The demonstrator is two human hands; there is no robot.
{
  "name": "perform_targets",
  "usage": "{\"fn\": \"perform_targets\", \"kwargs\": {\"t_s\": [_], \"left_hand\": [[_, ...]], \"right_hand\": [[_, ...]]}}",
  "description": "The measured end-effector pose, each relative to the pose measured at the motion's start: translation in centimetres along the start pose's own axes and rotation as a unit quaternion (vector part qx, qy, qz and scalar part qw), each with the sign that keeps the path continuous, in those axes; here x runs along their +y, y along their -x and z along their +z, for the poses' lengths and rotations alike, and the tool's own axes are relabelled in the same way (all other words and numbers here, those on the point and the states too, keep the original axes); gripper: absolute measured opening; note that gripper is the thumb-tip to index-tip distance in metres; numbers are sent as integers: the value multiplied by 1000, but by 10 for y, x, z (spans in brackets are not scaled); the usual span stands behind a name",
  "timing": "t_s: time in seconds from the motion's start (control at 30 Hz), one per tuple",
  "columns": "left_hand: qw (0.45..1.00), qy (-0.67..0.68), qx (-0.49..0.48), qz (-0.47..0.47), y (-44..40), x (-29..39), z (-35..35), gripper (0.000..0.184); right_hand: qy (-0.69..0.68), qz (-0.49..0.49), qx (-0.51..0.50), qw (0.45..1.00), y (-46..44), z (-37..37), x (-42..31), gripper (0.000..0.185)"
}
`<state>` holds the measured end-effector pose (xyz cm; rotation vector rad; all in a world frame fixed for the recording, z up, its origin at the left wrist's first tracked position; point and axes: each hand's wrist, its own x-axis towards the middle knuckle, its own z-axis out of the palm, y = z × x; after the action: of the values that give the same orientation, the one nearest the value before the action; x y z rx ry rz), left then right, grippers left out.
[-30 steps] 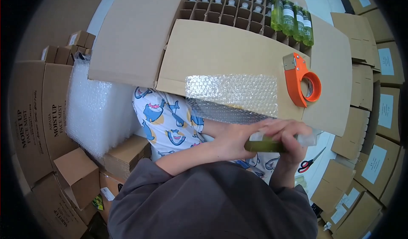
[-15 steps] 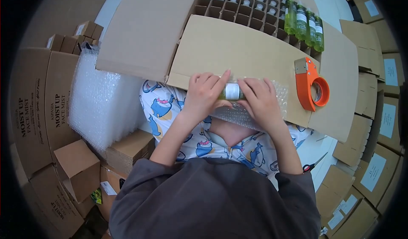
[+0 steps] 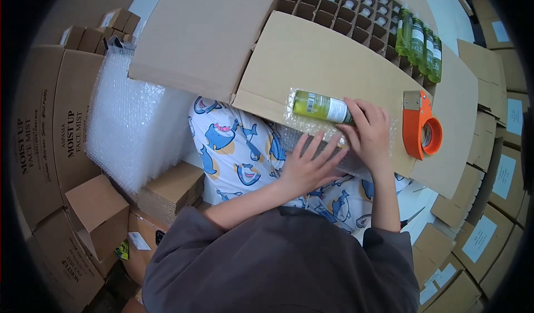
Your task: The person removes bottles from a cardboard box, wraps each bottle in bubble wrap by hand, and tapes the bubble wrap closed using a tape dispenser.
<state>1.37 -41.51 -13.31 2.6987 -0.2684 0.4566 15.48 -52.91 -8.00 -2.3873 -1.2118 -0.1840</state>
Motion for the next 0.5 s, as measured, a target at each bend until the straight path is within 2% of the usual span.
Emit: {"fn": "perform_targets", "kwargs": {"t_s": [0.33,0.5], "left_hand": [[999,-46,-20,0,1,3,4,53],[999,-46,0,3,-1,0,5,50]], "right_hand": [[-17,15,-42,999,-4,2,-5,49],[-20,16,-54,998,-4,0,-2,49]]}}
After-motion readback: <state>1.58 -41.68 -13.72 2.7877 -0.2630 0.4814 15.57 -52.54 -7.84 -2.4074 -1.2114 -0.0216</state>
